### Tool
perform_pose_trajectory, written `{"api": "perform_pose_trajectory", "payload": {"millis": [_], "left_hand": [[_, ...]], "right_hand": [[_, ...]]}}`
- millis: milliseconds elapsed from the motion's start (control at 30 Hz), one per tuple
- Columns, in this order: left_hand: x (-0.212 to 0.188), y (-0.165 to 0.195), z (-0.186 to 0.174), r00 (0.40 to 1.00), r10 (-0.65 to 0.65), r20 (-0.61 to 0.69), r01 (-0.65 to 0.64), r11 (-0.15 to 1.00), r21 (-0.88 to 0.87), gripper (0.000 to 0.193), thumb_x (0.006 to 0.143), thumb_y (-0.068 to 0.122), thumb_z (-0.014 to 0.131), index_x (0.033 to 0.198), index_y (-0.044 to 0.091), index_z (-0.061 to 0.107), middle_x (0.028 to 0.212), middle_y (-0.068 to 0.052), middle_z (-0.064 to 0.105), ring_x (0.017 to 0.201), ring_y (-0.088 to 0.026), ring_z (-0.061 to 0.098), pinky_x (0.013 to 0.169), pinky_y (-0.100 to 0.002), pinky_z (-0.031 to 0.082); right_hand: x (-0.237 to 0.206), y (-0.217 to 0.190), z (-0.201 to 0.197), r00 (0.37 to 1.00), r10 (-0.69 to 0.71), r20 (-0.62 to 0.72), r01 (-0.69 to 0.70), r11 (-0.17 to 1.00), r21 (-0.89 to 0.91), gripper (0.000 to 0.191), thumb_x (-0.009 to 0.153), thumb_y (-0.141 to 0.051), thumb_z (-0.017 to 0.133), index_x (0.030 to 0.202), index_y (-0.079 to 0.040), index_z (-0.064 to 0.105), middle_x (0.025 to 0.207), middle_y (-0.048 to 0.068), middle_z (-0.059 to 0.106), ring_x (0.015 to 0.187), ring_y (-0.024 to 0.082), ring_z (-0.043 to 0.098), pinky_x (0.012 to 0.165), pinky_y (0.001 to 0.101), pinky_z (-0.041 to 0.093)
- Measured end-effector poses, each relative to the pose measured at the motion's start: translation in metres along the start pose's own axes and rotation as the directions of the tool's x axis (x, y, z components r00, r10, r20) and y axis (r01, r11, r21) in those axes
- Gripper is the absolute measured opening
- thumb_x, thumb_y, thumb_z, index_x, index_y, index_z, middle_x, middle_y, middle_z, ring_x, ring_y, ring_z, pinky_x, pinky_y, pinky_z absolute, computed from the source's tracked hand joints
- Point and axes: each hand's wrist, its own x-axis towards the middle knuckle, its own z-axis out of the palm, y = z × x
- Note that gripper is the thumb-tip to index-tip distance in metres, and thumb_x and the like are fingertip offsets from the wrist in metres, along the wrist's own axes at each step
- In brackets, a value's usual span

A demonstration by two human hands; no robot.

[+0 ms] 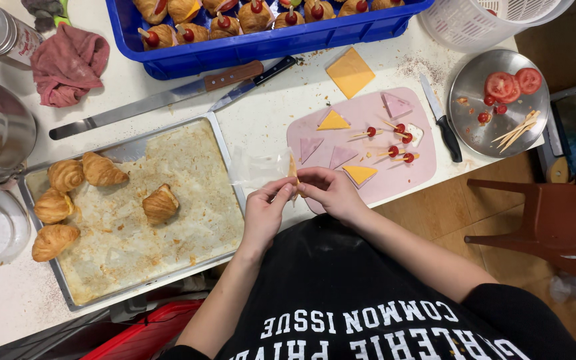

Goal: The person assembles appetizers by threading cherry tomatoes onto wooden skewers and placing them on a cutting board. They then retrieve cheese slices from a refrigerator, cut them into triangles, and arrange them alongside the skewers.

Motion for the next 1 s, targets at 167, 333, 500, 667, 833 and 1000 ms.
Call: {"api": "perform_pose_trajectory", "payload": {"millis": [167, 333, 500, 667, 833, 1000], "left_hand": [[0.003, -0.003, -0.003, 0.999, 0.050, -0.007, -0.050, 0.999, 0.005, 0.024, 0.101, 0.012, 0.066, 0.117, -0.003, 0.075, 0.103, -0.010, 0.075, 0.096, -0.014, 0.068, 0.090, -0.027, 0.055], [0.004, -0.004, -0.006, 0.995, 0.098, 0.014, -0.099, 0.994, 0.056, 0.022, 0.100, 0.010, 0.065, 0.113, -0.004, 0.076, 0.114, -0.009, 0.071, 0.101, -0.014, 0.067, 0.088, -0.027, 0.056], [0.004, -0.003, -0.009, 1.000, 0.027, 0.010, -0.027, 0.999, -0.027, 0.022, 0.100, 0.010, 0.064, 0.114, -0.003, 0.075, 0.112, -0.008, 0.074, 0.101, -0.013, 0.068, 0.090, -0.029, 0.057], [0.005, 0.000, -0.015, 0.999, -0.034, -0.007, 0.034, 0.999, -0.036, 0.023, 0.101, 0.012, 0.063, 0.115, -0.001, 0.076, 0.109, -0.008, 0.076, 0.098, -0.013, 0.070, 0.087, -0.029, 0.058], [0.004, 0.005, -0.026, 0.990, -0.140, -0.022, 0.137, 0.985, -0.108, 0.022, 0.101, 0.015, 0.060, 0.112, 0.002, 0.073, 0.112, -0.010, 0.076, 0.096, -0.014, 0.071, 0.080, -0.028, 0.057], [0.006, 0.005, -0.034, 0.988, -0.151, -0.025, 0.143, 0.969, -0.203, 0.018, 0.102, 0.014, 0.057, 0.108, 0.002, 0.070, 0.109, -0.012, 0.077, 0.089, -0.014, 0.069, 0.076, -0.028, 0.056]], "right_hand": [[0.000, -0.002, -0.001, 1.000, -0.023, 0.000, 0.023, 0.999, -0.039, 0.026, 0.097, -0.014, 0.068, 0.119, 0.000, 0.074, 0.104, 0.006, 0.078, 0.096, 0.010, 0.072, 0.087, 0.0271, 0.058], [-0.001, -0.003, 0.002, 0.999, -0.026, -0.030, 0.020, 0.986, -0.166, 0.024, 0.094, -0.014, 0.073, 0.115, -0.001, 0.075, 0.094, 0.004, 0.077, 0.082, 0.008, 0.065, 0.074, 0.0250, 0.053], [0.001, 0.003, 0.001, 0.996, -0.088, -0.009, 0.085, 0.978, -0.189, 0.022, 0.094, -0.015, 0.074, 0.111, -0.001, 0.076, 0.094, 0.002, 0.076, 0.081, 0.006, 0.065, 0.073, 0.0231, 0.054], [0.006, 0.021, -0.006, 0.998, -0.025, -0.051, 0.021, 0.997, -0.076, 0.019, 0.097, -0.014, 0.071, 0.108, 0.000, 0.075, 0.095, 0.004, 0.076, 0.086, 0.007, 0.068, 0.078, 0.0236, 0.056], [0.013, 0.032, -0.017, 0.996, 0.040, -0.080, -0.026, 0.986, 0.165, 0.016, 0.097, -0.013, 0.068, 0.104, 0.001, 0.070, 0.098, 0.007, 0.074, 0.088, 0.014, 0.071, 0.081, 0.0280, 0.056], [0.014, 0.030, -0.026, 0.993, 0.075, -0.089, -0.035, 0.921, 0.389, 0.013, 0.098, -0.010, 0.063, 0.101, 0.002, 0.068, 0.099, 0.011, 0.073, 0.089, 0.020, 0.072, 0.087, 0.0365, 0.060]]}}
